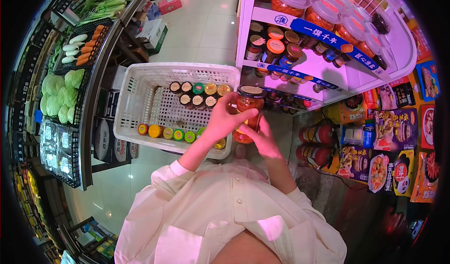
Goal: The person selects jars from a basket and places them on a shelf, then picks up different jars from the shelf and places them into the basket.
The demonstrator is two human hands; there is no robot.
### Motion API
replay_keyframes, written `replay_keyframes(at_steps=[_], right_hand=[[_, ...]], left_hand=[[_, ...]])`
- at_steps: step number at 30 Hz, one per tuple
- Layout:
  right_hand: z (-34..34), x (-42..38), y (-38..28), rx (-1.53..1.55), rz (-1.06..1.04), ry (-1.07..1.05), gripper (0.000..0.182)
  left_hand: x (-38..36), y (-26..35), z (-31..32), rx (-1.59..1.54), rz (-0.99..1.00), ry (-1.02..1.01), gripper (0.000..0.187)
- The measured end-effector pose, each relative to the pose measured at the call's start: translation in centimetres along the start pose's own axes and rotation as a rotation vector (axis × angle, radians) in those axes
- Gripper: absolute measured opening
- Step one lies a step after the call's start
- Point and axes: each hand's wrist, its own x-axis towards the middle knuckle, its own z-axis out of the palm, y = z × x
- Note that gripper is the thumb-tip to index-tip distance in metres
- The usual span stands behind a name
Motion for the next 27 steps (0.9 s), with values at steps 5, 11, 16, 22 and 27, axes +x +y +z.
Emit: replay_keyframes(at_steps=[5,11,16,22,27], right_hand=[[-3.4,-0.8,1.5,-0.003,-0.102,0.024,0.071],[-3.7,-1.1,-1.8,0.116,-0.245,-0.122,0.073],[-4.6,-1.5,-1.3,0.063,-0.284,-0.098,0.087],[-4.4,-1.7,-2.2,0.168,-0.320,-0.155,0.099],[-5.1,-1.5,-2.1,0.102,-0.336,-0.194,0.099]], left_hand=[[-1.5,1.2,1.6,0.090,0.302,-0.133,0.064],[-2.5,1.2,2.4,-0.119,0.284,-0.264,0.048],[-2.9,0.7,3.0,0.010,0.389,-0.271,0.044],[-2.9,0.1,3.4,-0.105,0.377,-0.308,0.045],[-2.8,0.2,3.5,-0.094,0.384,-0.307,0.045]])
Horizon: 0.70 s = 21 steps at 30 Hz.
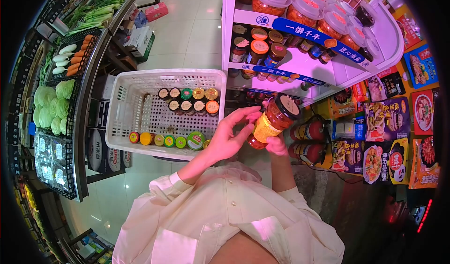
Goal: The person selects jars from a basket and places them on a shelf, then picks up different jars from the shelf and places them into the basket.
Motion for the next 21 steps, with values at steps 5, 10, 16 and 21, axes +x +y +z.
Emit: replay_keyframes(at_steps=[5,10,16,21], right_hand=[[0.3,0.1,-0.3,0.036,0.006,-0.027,0.098],[0.4,0.3,-0.2,-0.247,0.022,0.085,0.080],[4.8,1.8,1.0,0.001,-0.020,0.402,0.068],[6.5,2.5,1.8,-0.506,-0.185,0.388,0.080]], left_hand=[[-0.1,-0.1,-0.2,-0.011,0.005,-0.001,0.046],[0.2,0.2,-0.1,0.227,0.127,0.042,0.055],[0.5,0.0,1.1,0.209,0.031,0.199,0.073],[0.7,0.5,0.4,0.077,-0.065,0.321,0.064]])
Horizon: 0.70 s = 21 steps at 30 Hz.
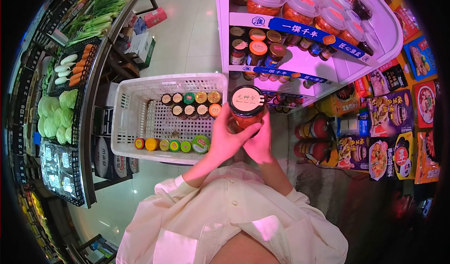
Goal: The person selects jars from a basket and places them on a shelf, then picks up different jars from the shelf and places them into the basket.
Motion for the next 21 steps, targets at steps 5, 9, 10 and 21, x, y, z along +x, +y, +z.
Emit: replay_keyframes(at_steps=[5,9,10,21], right_hand=[[-1.8,0.0,-0.5,-0.189,-0.061,-0.215,0.082],[-3.4,0.9,-2.1,-0.232,-0.102,-0.300,0.074],[-3.9,1.2,-2.1,-0.222,-0.126,-0.296,0.073],[-4.0,0.6,-2.2,-0.533,-0.051,-0.002,0.079]], left_hand=[[0.7,-0.9,-2.2,-0.096,0.112,-0.068,0.064],[0.8,-1.2,-2.4,-0.033,0.128,-0.044,0.067],[0.8,-1.4,-2.4,-0.018,0.134,-0.019,0.067],[0.8,-7.3,1.6,0.296,0.159,0.121,0.065]])
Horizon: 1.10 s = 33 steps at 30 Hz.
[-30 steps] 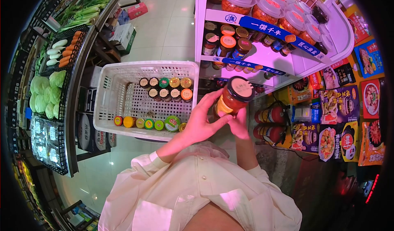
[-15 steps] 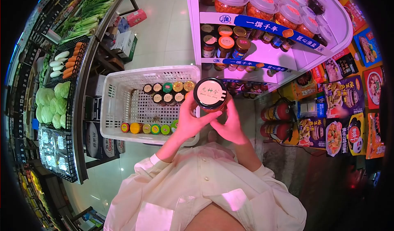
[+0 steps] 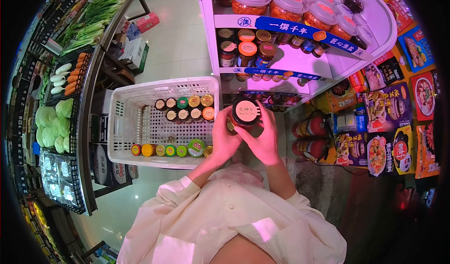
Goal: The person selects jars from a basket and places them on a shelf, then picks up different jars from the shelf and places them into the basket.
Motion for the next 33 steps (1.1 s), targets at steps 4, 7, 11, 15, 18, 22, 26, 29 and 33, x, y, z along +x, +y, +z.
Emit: replay_keyframes(at_steps=[4,7,11,15,18,22,26,29,33], right_hand=[[-0.2,-0.1,2.0,-0.002,0.082,0.089,0.078],[-1.4,0.5,3.9,-0.028,0.116,0.153,0.078],[-4.5,2.9,6.6,0.003,0.112,0.214,0.076],[-8.6,7.7,8.3,0.052,0.085,0.292,0.076],[-11.1,12.4,11.8,0.044,0.003,0.295,0.074],[-12.3,17.9,14.6,-0.052,0.015,0.256,0.074],[-11.5,22.1,18.9,-0.066,0.032,0.215,0.079],[-10.5,23.9,20.7,-0.166,0.011,0.179,0.082],[-9.4,26.3,22.9,-0.152,0.014,0.134,0.079]], left_hand=[[0.0,0.0,2.8,0.008,0.066,0.008,0.063],[0.9,0.5,4.5,0.082,0.146,-0.004,0.061],[2.6,0.4,6.1,0.171,0.173,-0.233,0.081],[2.0,0.2,6.7,0.177,0.090,-0.278,0.075],[1.0,-1.5,6.8,0.186,-0.004,-0.325,0.070],[0.4,-1.2,6.8,0.189,-0.102,-0.345,0.063],[-0.1,-1.6,6.7,0.213,-0.141,-0.329,0.059],[-0.7,-2.3,6.3,0.202,-0.208,-0.306,0.058],[-1.2,-2.8,5.8,0.209,-0.273,-0.271,0.057]])
